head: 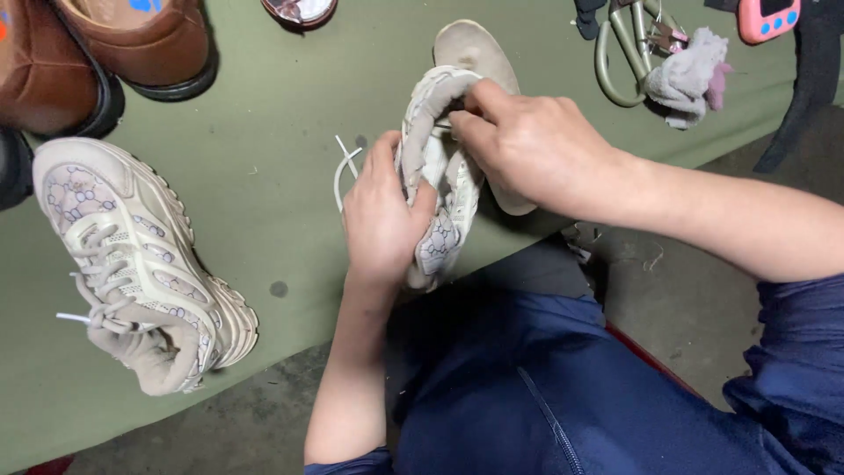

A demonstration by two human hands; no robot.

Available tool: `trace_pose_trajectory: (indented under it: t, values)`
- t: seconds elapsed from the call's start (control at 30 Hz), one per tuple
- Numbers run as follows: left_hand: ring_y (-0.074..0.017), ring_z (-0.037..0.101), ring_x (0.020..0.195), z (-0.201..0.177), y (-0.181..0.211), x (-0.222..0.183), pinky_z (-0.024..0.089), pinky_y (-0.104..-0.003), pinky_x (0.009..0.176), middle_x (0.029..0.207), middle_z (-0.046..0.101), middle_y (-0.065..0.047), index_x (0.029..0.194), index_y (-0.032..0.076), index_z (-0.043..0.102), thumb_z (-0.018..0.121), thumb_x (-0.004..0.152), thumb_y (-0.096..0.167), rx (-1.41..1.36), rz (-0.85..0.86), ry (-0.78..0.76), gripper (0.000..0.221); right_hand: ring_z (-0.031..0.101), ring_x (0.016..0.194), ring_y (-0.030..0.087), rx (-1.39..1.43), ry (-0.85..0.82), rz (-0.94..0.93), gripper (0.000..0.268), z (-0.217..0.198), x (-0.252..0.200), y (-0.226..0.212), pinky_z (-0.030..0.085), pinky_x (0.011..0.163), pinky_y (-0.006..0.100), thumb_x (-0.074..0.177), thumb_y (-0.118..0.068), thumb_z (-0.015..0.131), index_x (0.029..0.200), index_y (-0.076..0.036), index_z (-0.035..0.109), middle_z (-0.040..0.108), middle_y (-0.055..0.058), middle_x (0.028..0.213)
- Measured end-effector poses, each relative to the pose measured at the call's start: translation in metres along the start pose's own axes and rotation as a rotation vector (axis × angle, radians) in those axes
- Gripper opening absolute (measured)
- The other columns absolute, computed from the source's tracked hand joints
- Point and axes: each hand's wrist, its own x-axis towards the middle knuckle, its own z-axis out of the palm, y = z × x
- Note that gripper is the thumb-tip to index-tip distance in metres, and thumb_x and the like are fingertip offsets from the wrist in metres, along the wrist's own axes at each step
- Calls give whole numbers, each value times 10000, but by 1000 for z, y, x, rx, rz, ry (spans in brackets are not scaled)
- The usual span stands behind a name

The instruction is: Cleaning and repairing the interior of a white sneaker using a cloth and a hand tool.

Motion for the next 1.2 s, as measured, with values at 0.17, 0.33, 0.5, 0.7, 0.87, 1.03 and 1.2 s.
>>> trace_pose_trajectory:
  t: [0.17,0.33,0.5,0.7,0.87,1.03,1.2]
  values:
    - [-427,631,963,9,0,8,462,-540,743,1023,652,-160,1175,106,463,664,827,174,108,-110,28,408,592,463,373,-64,1,-44,172,13,17,6,472,303,480,1037,-198,578,1092,-36,593,527,143,1044]
    - [-287,596,897,43,-18,6,480,-376,825,985,573,-84,1240,57,529,801,723,245,400,116,299,614,637,651,240,-227,37,-178,435,24,12,9,501,357,357,867,-41,561,1297,10,605,569,145,1116]
    - [-237,595,776,50,-27,11,492,-346,712,901,543,-64,1229,13,608,566,886,229,394,259,475,407,645,732,110,-483,182,-257,247,23,12,2,543,496,244,939,-156,591,1172,-127,669,558,25,1047]
    - [-242,560,675,53,-25,18,471,-341,635,833,555,-94,1117,-55,680,451,927,57,394,297,588,318,644,733,110,-413,155,-215,307,35,15,9,546,504,229,936,-128,582,1226,-132,684,601,20,1071]
    - [-238,566,666,48,-21,20,468,-335,624,838,583,-114,1074,-61,691,437,941,24,415,308,607,300,714,757,182,-169,119,-78,234,40,13,10,578,515,337,1017,-162,595,1228,-130,691,627,1,1054]
    - [-256,570,667,41,-15,20,467,-348,625,852,597,-144,1078,-95,685,395,944,-18,415,318,612,328,670,746,132,-357,101,-182,310,39,11,7,561,517,239,939,-165,586,1227,-144,699,631,18,1102]
    - [-260,585,686,45,-19,19,477,-347,641,867,605,-149,1088,-91,681,390,951,-6,425,307,618,332,695,735,164,-263,106,-130,280,40,15,2,568,513,286,979,-174,596,1241,-137,690,621,21,1092]
